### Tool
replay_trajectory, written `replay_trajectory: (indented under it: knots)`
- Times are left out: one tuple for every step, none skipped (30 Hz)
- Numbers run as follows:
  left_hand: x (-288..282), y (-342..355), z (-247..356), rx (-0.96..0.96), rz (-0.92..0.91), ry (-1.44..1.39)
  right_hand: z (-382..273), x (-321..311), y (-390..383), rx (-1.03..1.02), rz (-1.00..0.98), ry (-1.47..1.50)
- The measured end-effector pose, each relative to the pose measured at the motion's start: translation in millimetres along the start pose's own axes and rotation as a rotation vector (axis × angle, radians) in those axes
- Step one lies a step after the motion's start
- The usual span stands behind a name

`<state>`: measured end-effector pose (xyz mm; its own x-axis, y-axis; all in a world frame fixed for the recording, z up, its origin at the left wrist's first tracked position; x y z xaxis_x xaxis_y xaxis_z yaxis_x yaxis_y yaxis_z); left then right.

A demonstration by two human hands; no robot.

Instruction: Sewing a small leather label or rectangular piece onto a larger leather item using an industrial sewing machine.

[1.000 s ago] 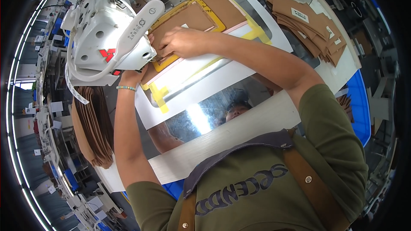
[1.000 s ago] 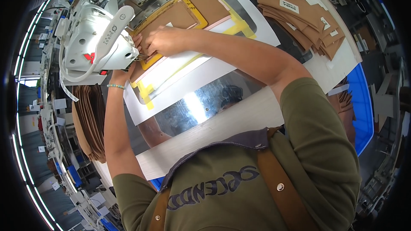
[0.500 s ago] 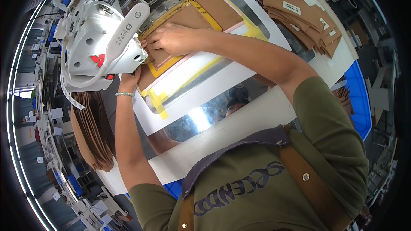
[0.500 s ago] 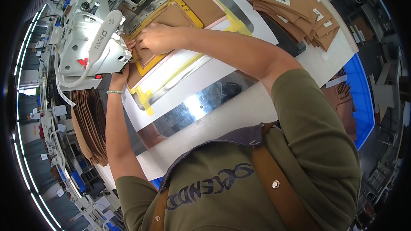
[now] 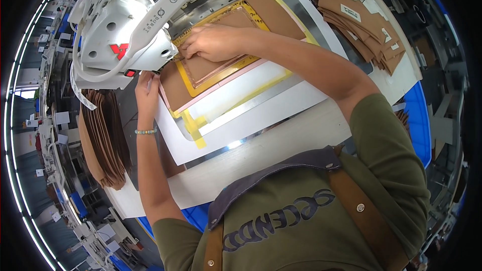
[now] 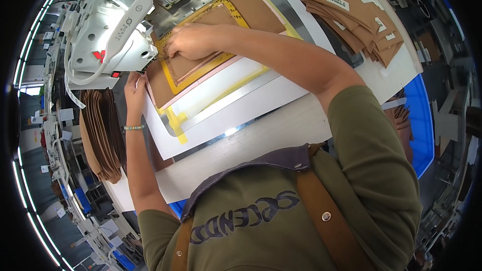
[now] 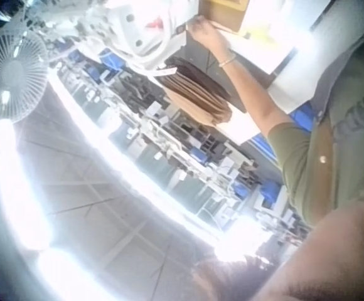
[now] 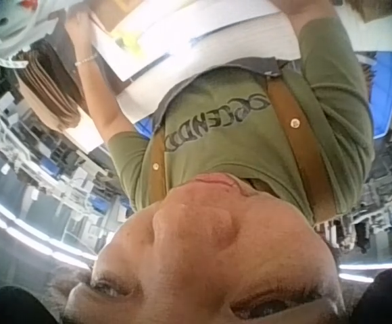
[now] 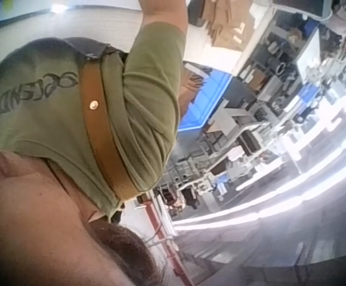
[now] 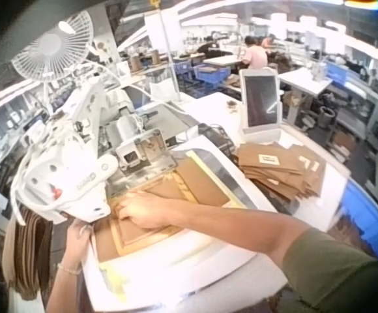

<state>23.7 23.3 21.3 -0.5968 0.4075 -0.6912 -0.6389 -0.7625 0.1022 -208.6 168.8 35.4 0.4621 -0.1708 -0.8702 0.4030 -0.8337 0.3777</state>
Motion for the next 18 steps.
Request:
replay_trajectory:
  knots:
    - [-1,-11,4,0.019,-0.045,0.064,-4,1,2,-0.010,-0.010,0.003]
    - [-3,-20,4,0.011,-0.037,0.059,-7,1,3,-0.022,0.001,0.028]
    - [-4,-29,10,0.085,-0.024,0.047,-11,1,3,-0.032,0.012,0.054]
    - [-3,-36,20,0.165,-0.013,0.042,-13,0,-1,-0.037,0.012,0.056]
    - [-2,-42,26,0.162,-0.010,0.043,-15,-2,-6,-0.041,0.025,0.060]
    - [0,-47,31,0.160,-0.023,0.025,-17,-4,-10,-0.044,0.037,0.064]
    - [-1,-51,36,0.156,-0.034,0.012,-21,-6,-11,-0.051,0.037,0.066]
    - [0,-54,40,0.153,-0.030,0.014,-23,-6,-11,-0.034,0.006,0.084]
    - [3,-57,46,0.162,-0.035,0.035,-24,-7,-13,-0.016,-0.027,0.101]
    - [3,-60,49,0.172,-0.038,0.058,-28,-9,-13,-0.022,-0.029,0.102]
    - [3,-62,52,0.168,-0.033,0.056,-32,-13,-14,-0.048,-0.024,0.101]
    - [5,-64,55,0.183,-0.048,0.068,-36,-18,-16,-0.074,-0.023,0.100]
    - [7,-66,59,0.200,-0.061,0.078,-39,-28,-21,-0.078,-0.031,0.098]
    - [8,-68,64,0.190,-0.059,0.067,-36,-38,-31,-0.018,-0.057,0.005]
    - [10,-71,71,0.231,-0.075,0.132,-34,-49,-41,0.041,-0.086,-0.088]
    - [12,-75,80,0.274,-0.088,0.195,-38,-61,-53,0.039,-0.104,-0.090]
    - [12,-77,84,0.264,-0.081,0.177,-36,-71,-66,0.138,-0.167,-0.200]
    - [15,-80,91,0.322,-0.094,0.233,-30,-79,-80,0.235,-0.230,-0.314]
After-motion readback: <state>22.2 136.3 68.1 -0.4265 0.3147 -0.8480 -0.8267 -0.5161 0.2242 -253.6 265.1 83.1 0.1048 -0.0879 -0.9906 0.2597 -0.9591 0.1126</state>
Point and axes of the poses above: each hand's wrist, its own y-axis towards the middle knuckle, its own x-axis out of the palm, z = x × y, the point moved 6 cm from there along y, towards the middle knuckle, and after that the axes turned 7 degrees about -x, right-handed, at the moved point
